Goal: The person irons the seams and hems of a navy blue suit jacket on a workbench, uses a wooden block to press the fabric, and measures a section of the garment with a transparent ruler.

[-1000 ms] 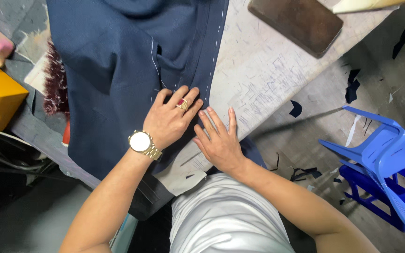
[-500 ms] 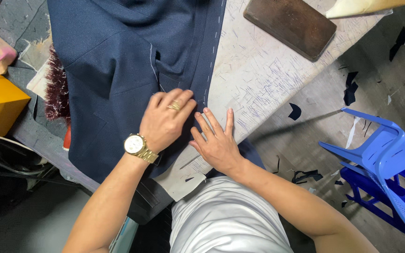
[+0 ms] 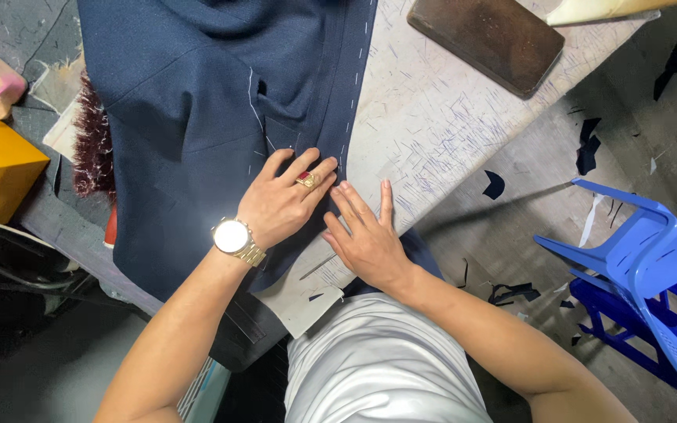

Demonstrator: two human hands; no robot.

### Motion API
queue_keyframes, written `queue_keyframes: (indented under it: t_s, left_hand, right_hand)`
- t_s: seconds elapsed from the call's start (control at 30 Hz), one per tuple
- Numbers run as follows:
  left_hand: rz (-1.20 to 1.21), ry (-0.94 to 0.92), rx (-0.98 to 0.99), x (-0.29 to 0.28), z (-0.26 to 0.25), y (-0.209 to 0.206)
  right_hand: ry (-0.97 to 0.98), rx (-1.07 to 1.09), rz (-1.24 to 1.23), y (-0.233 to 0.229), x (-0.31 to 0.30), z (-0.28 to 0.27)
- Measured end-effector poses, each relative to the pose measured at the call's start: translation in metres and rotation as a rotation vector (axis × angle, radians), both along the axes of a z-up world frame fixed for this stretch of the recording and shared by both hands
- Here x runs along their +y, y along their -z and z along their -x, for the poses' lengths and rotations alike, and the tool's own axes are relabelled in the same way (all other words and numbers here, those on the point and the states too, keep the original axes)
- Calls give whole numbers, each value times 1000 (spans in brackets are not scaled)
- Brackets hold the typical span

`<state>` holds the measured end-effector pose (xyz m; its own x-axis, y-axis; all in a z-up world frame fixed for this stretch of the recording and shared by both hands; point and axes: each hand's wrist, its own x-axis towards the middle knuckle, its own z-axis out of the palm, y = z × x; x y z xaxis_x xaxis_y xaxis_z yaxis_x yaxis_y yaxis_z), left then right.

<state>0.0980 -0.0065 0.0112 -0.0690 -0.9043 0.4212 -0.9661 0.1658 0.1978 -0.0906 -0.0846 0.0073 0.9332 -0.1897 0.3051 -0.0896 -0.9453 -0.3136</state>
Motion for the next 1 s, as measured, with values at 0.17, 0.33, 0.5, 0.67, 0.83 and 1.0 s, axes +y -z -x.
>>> queue_keyframes:
  t_s: [0.17,0.33,0.5,0.67,0.83,1.0]
  left_hand:
    - [-14,-10,15,2,-1,0]
    - [-45,-14,19,4,-2,3]
    - [-59,-32,43,5,-2,6]
    - [-106,-57,83,4,-5,0]
    - [-121,-62,99,4,-5,1]
    - [-113,-68,104,6,-5,1]
  right_hand:
    - [34,-82,-37,0,3,7]
    - [36,-77,-4,-1,2,0]
    - [20,-62,10,3,2,-1]
    - [-2,-50,27,7,0,0]
    - [-7,-9,26,6,2,-1]
    - [10,29,41,7,7,-4]
